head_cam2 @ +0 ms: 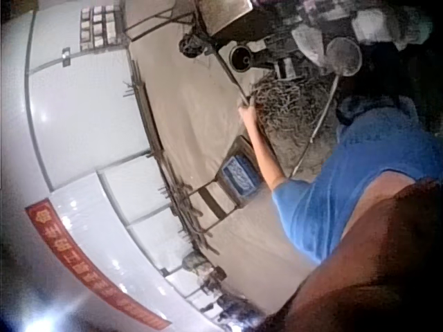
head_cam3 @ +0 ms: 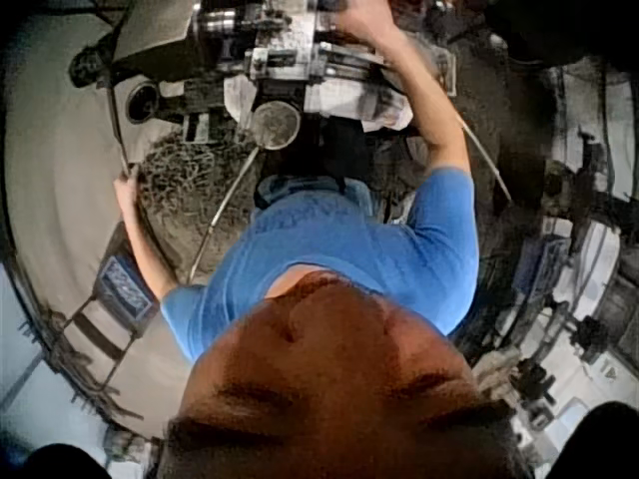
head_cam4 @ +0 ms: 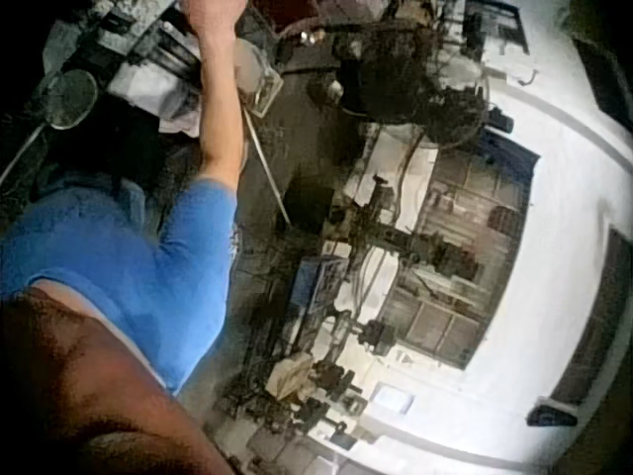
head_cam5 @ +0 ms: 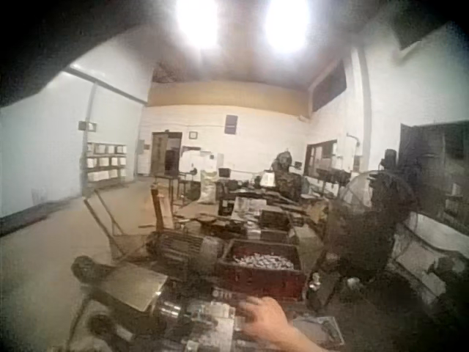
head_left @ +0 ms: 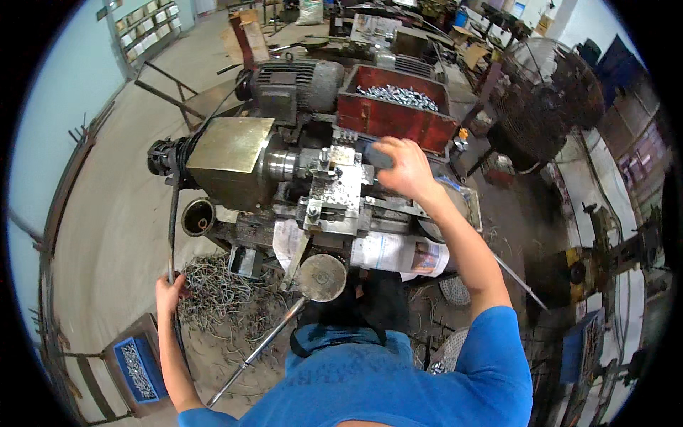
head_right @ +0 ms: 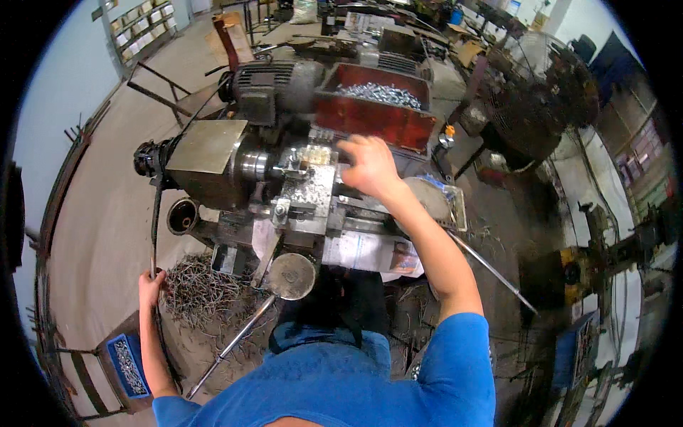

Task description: The person places small metal components into a machining tool, pulls levers to engage the process, and then moves the finished pieces into a wire basket.

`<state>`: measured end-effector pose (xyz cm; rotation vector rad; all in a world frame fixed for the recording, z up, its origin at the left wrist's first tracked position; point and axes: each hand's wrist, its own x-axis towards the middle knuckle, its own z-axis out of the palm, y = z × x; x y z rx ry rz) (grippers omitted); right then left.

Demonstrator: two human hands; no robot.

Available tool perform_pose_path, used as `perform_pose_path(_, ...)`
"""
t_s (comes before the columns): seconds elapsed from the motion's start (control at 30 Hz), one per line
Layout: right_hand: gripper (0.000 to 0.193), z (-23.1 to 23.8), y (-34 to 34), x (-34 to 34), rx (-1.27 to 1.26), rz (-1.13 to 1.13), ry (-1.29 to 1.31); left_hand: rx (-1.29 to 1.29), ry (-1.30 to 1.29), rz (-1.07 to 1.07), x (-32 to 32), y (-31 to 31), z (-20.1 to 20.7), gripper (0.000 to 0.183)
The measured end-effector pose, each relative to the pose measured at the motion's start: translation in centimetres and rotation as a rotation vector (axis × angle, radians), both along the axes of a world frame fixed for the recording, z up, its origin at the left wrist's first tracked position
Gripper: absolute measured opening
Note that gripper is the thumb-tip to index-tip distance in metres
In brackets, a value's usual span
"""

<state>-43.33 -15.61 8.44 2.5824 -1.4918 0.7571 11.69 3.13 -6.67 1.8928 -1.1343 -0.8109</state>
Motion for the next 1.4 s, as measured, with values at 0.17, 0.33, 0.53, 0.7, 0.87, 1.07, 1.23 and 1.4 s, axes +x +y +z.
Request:
perform_pose_path(0.17,0.046,-5.3,10.1,-11.6,0.165,-0.24,-0.338,-0.004,0.118,-0.056,0.4,-0.8,-1.1,0.022)
perform_pose_path(0.33,0.048,-12.6,24.8,-24.7,0.402,-0.919,-0.275,0.058,0.231,-0.034,2.8,-0.5,-1.6,0.035)
perform_pose_path(0.53,0.024,-24.7,44.8,-29.4,0.596,-1.251,-0.01,0.167,0.112,-0.089,4.4,-3.2,-1.7,0.024)
perform_pose_path(0.7,0.024,-28.5,53.0,-27.5,0.742,-1.232,-0.049,0.283,0.381,-0.201,9.6,-3.8,-3.8,0.017)
perform_pose_path(0.87,0.036,-28.2,55.9,-27.5,0.794,-1.206,0.013,0.222,0.149,-0.032,4.7,-4.2,-3.0,0.015)
perform_pose_path(1.07,0.037,-31.5,56.6,-29.1,0.843,-1.082,0.056,0.212,0.16,-0.002,7.1,-3.6,-3.0,0.02)
perform_pose_path(1.23,0.046,-28.8,53.7,-27.7,0.889,-1.027,0.048,0.213,0.018,-0.018,7.3,-2.4,-3.1,0.026)
perform_pose_path(1.4,0.039,-29.0,50.5,-27.1,0.608,-1.036,-0.429,0.158,-0.329,0.061,3.8,-2.2,-1.7,0.021)
